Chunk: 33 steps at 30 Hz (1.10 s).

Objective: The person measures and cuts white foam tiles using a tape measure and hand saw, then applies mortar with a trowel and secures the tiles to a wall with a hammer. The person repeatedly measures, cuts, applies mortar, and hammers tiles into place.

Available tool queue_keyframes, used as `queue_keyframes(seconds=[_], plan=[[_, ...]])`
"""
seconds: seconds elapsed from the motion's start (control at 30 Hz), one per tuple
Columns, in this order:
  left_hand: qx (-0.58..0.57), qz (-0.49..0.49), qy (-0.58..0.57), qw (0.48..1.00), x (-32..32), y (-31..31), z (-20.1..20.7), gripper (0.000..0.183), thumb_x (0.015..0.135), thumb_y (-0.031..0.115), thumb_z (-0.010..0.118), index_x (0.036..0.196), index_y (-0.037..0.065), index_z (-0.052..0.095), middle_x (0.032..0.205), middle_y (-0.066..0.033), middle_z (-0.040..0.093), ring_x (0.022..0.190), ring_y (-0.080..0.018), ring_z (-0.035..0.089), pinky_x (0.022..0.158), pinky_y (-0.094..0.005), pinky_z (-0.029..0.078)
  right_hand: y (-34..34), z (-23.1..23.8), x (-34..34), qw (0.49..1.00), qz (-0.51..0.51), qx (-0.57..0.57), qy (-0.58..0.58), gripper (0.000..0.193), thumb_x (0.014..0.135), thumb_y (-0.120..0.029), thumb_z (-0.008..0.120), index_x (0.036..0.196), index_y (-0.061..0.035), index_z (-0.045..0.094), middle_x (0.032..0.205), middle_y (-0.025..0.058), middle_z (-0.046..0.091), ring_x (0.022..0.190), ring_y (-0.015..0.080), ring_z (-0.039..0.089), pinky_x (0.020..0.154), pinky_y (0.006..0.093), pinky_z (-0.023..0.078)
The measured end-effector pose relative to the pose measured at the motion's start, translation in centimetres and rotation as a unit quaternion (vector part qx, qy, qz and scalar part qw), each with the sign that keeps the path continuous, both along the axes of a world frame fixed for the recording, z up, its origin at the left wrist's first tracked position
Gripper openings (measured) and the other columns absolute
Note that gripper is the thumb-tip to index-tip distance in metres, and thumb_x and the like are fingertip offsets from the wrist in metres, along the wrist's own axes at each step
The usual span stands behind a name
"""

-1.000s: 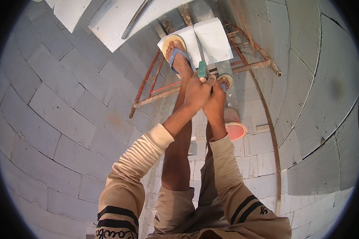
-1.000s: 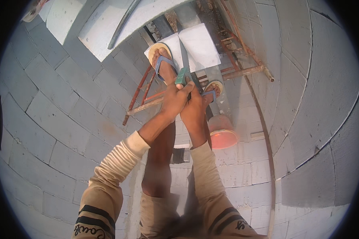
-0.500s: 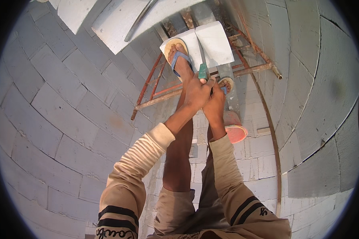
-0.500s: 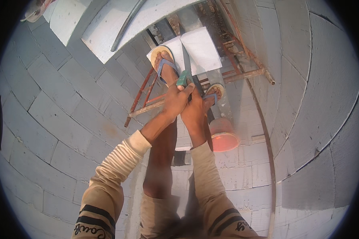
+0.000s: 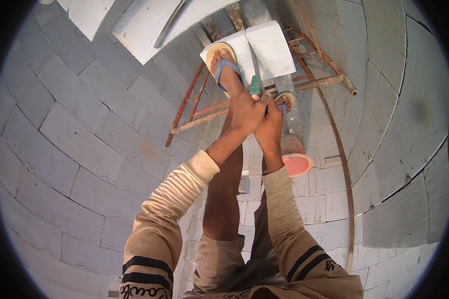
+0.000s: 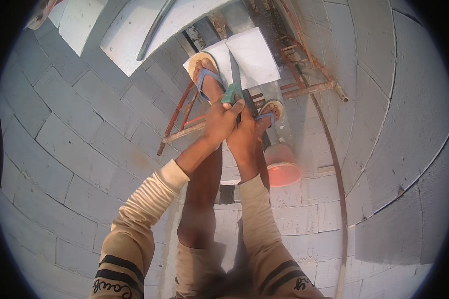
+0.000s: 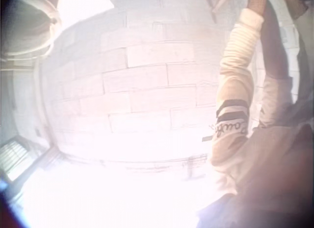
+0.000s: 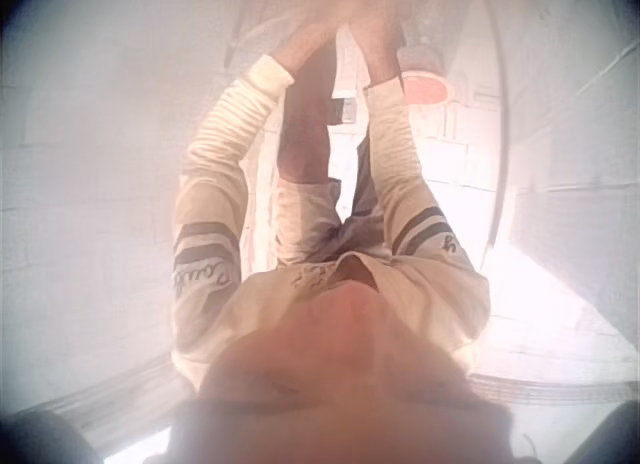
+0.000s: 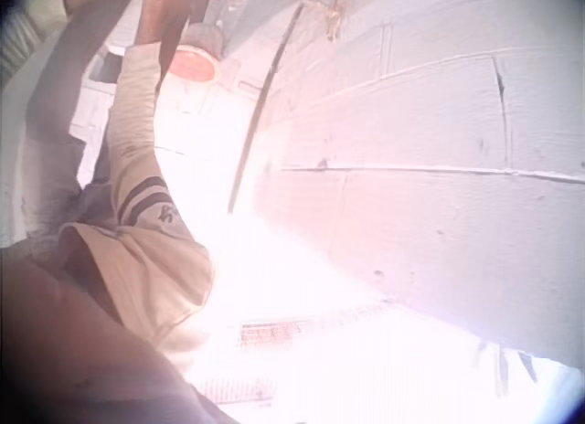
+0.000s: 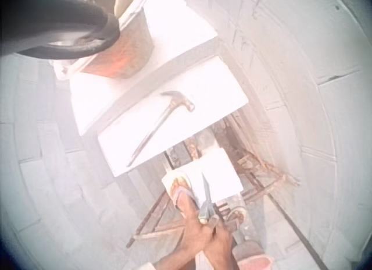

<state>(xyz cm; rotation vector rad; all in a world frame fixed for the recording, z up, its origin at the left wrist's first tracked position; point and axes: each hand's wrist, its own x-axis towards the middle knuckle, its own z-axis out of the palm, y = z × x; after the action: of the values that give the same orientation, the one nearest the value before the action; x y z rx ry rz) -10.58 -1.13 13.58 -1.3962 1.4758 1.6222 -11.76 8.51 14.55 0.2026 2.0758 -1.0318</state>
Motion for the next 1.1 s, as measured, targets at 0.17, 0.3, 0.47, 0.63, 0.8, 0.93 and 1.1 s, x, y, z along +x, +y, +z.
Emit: queue_keyframes(seconds=[0.17,0.3,0.47,0.63,0.8,0.93,1.1], plan=[[0.082,0.024,0.018,0.996,4.2,3.1,11.7,0.039,0.103,0.026,0.067,0.128,-0.003,0.06,0.101,-0.0131,0.07,0.094,-0.0216,0.067,0.089,-0.0362,0.052,3.9,10.4,4.3,0.999,0.002,-0.024,0.038,0.04,0.104,-0.015,0.067,0.141,-0.0017,0.064,0.124,0.0183,0.076,0.115,0.028,0.074,0.095,0.0398,0.056],[-0.011,0.01,-0.006,1.0,-1.5,-1.7,-3.7,0.049,0.096,0.034,0.069,0.113,-0.011,0.065,0.09,-0.0267,0.074,0.081,-0.0368,0.073,0.076,-0.0448,0.056,-1.0,-4.9,-0.7,0.999,0.037,0.009,0.008,0.034,0.096,-0.022,0.073,0.122,-0.0003,0.068,0.098,0.0246,0.077,0.092,0.0369,0.077,0.077,0.044,0.056],[-0.028,0.033,-0.031,0.999,-1.4,-0.4,-3.7,0.048,0.095,0.033,0.07,0.116,-0.009,0.064,0.095,-0.0276,0.074,0.09,-0.0395,0.075,0.082,-0.045,0.056,-0.5,-4.7,-1.3,0.999,0.033,-0.015,0.018,0.031,0.097,-0.02,0.073,0.119,0.0,0.068,0.101,0.0235,0.077,0.091,0.0386,0.076,0.077,0.0448,0.055],[0.069,-0.008,0.018,0.997,5.0,3.7,12.6,0.059,0.103,0.029,0.066,0.146,-0.007,0.047,0.099,-0.0235,0.074,0.101,-0.0371,0.077,0.093,-0.0416,0.057,4.0,11.9,3.9,0.999,-0.021,-0.031,0.004,0.042,0.103,-0.014,0.066,0.143,-0.0018,0.063,0.125,0.0194,0.076,0.117,0.0265,0.073,0.101,0.0413,0.054],[-0.028,-0.002,-0.012,1.0,-1.3,-1.8,-4.1,0.045,0.098,0.034,0.069,0.111,-0.009,0.068,0.094,-0.0268,0.074,0.095,-0.0373,0.076,0.084,-0.0436,0.056,-1.7,-5.2,-1.5,0.995,0.079,0.055,-0.016,0.031,0.099,-0.022,0.07,0.12,0.0001,0.068,0.104,0.0277,0.075,0.098,0.0441,0.075,0.081,0.0465,0.055],[-0.048,-0.047,-0.097,0.993,-2.6,-2.1,-7.7,0.05,0.094,0.038,0.07,0.107,-0.011,0.071,0.099,-0.0311,0.075,0.098,-0.0443,0.075,0.087,-0.0464,0.058,-2.2,-8.8,-2.4,0.998,0.058,0.017,0.015,0.03,0.098,-0.023,0.069,0.115,0.0006,0.067,0.096,0.0278,0.075,0.09,0.0462,0.073,0.08,0.05,0.054],[0.086,-0.007,0.025,0.996,5.2,3.9,12.4,0.056,0.105,0.031,0.067,0.144,-0.005,0.048,0.123,-0.0202,0.07,0.116,-0.0241,0.069,0.099,-0.0376,0.052,5.4,11.7,4.8,0.999,0.031,0.001,0.036,0.043,0.101,-0.017,0.069,0.142,-0.0043,0.064,0.123,0.0192,0.076,0.117,0.0279,0.073,0.101,0.0407,0.055]])
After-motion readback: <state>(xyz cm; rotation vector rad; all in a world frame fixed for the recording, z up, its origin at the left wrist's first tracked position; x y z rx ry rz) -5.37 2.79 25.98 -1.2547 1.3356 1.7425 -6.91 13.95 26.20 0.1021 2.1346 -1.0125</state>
